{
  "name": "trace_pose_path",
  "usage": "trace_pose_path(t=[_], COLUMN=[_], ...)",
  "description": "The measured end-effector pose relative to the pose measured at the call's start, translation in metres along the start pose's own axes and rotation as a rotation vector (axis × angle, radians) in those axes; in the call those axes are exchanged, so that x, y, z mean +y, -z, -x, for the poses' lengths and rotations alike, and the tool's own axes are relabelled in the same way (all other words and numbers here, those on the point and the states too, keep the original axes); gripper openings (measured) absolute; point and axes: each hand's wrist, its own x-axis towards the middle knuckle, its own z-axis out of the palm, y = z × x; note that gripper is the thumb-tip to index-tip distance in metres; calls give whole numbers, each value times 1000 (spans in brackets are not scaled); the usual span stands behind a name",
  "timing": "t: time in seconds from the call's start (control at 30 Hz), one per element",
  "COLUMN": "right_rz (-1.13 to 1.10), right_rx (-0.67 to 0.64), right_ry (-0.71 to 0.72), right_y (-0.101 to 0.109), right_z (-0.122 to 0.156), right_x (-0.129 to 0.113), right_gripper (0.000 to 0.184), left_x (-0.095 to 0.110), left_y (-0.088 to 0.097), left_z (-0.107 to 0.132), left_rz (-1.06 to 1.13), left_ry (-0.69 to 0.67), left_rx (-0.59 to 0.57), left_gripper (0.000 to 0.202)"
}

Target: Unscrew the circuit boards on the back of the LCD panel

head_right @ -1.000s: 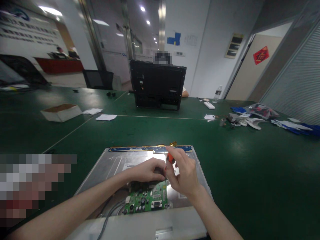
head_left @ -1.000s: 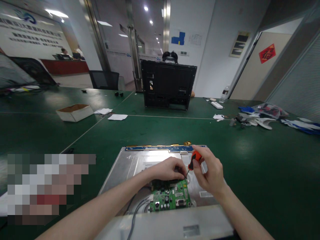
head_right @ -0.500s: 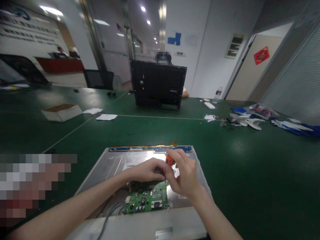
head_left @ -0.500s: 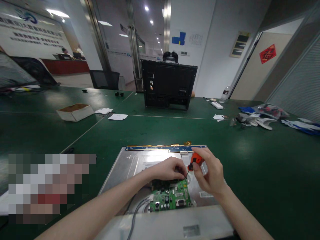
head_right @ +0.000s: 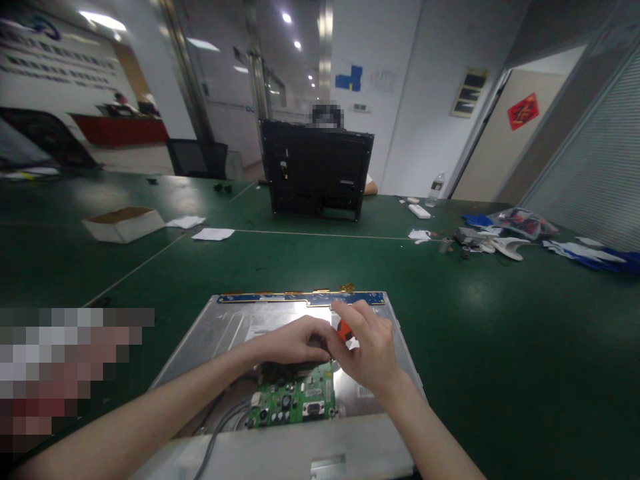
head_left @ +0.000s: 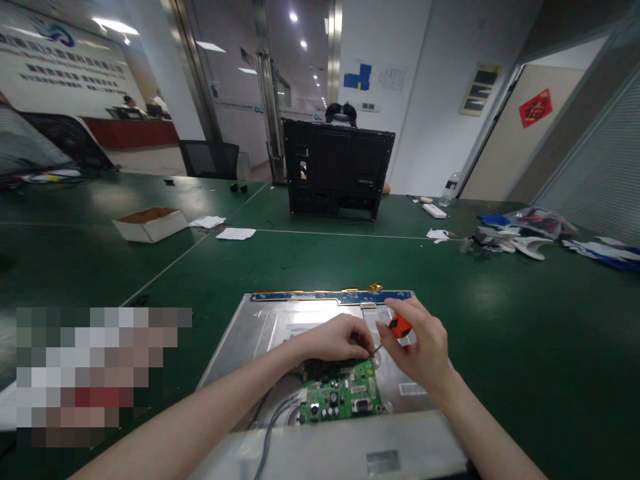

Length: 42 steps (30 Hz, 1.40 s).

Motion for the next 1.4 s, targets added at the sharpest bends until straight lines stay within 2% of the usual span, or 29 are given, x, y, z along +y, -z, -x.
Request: trace_pose_path(t=[0.4, 0.73, 0.87, 1.03, 1.4], right_rz=[-80, -34, -49, -63, -45], right_rx=[-47, -32, -61, -67, -18], right_ry=[-40, 14, 9, -7, -7], right_y=[6, -1, 4, 7, 1], right_z=[-4, 1, -3, -5, -1], right_x=[-6, 1, -3, -6, -1], right_gripper=[47, 43, 42, 50, 35], left_x=[-2, 1, 0, -1, -2], left_y=[0, 0, 0, -1, -1], left_z=[-1, 0, -1, -1, 0], left_rz=[2, -37, -19, -12, 0], left_ry=[15, 1, -1, 8, 30], left_rx=[-9, 37, 13, -7, 11], left_gripper=[12, 11, 13, 14, 17])
